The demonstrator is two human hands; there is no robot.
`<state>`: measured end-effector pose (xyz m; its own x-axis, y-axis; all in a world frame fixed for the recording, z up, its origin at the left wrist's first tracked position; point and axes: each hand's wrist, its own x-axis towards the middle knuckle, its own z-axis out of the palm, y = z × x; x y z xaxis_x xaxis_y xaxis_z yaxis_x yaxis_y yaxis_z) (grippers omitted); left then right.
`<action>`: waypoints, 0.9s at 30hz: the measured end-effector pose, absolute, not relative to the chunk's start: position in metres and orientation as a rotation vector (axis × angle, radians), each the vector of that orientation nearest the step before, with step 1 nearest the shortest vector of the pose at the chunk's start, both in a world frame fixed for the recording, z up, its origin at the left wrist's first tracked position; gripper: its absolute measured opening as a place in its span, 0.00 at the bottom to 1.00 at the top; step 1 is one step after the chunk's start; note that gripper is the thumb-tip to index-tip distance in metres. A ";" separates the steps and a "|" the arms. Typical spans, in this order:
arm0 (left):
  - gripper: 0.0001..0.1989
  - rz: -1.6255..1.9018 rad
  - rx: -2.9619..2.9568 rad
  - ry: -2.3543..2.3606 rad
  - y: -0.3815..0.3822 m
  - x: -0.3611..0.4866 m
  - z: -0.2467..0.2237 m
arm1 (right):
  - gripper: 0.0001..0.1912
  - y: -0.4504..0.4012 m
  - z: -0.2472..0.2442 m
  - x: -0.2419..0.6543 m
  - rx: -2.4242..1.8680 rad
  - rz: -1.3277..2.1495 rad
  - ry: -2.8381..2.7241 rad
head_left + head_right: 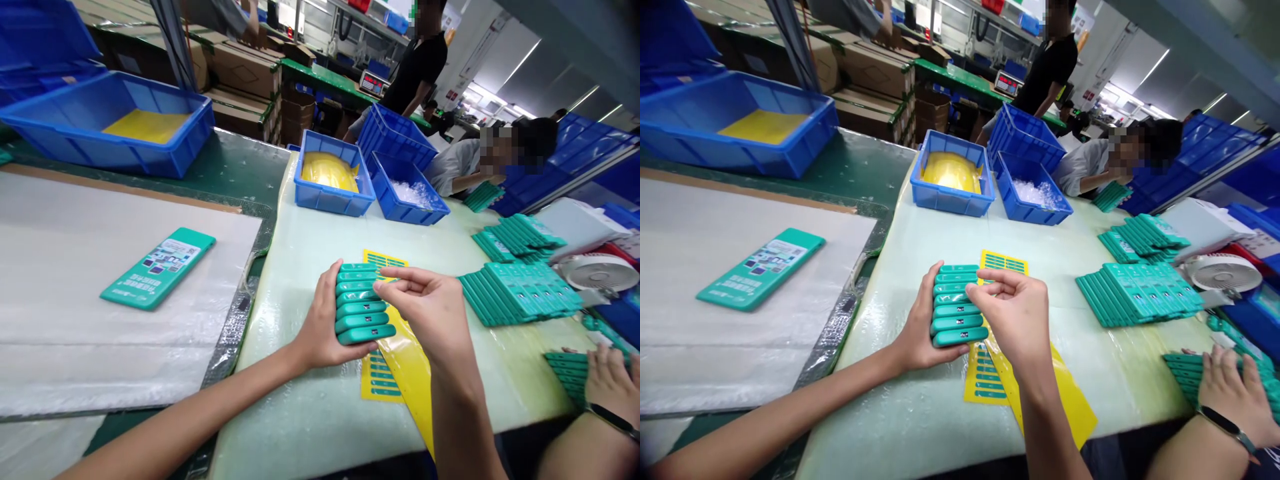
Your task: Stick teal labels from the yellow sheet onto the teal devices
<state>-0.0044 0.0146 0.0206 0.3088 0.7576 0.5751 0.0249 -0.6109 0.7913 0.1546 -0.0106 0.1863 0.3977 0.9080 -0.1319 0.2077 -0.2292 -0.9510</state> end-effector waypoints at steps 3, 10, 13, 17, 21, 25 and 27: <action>0.75 1.349 1.900 0.703 0.015 -0.005 0.021 | 0.23 -0.011 0.181 0.154 -1.755 0.817 -1.077; 0.74 1.346 1.941 0.720 0.015 -0.006 0.023 | 0.20 0.001 0.192 0.171 -2.164 0.182 -1.469; 0.75 1.334 1.952 0.718 0.016 -0.007 0.023 | 0.24 0.014 0.179 0.185 -1.824 0.442 -1.430; 0.75 1.319 1.963 0.722 0.017 -0.009 0.022 | 0.36 0.026 0.144 0.186 -1.452 1.112 -1.380; 0.74 1.320 1.981 0.722 0.018 -0.010 0.020 | 0.34 0.031 0.125 0.176 -1.316 1.194 -1.260; 0.72 1.328 2.002 0.750 0.019 -0.012 0.020 | 0.25 0.034 0.122 0.200 -1.520 0.779 -1.308; 0.73 1.332 2.026 0.762 0.021 -0.013 0.021 | 0.19 0.031 0.116 0.224 -1.800 0.378 -1.284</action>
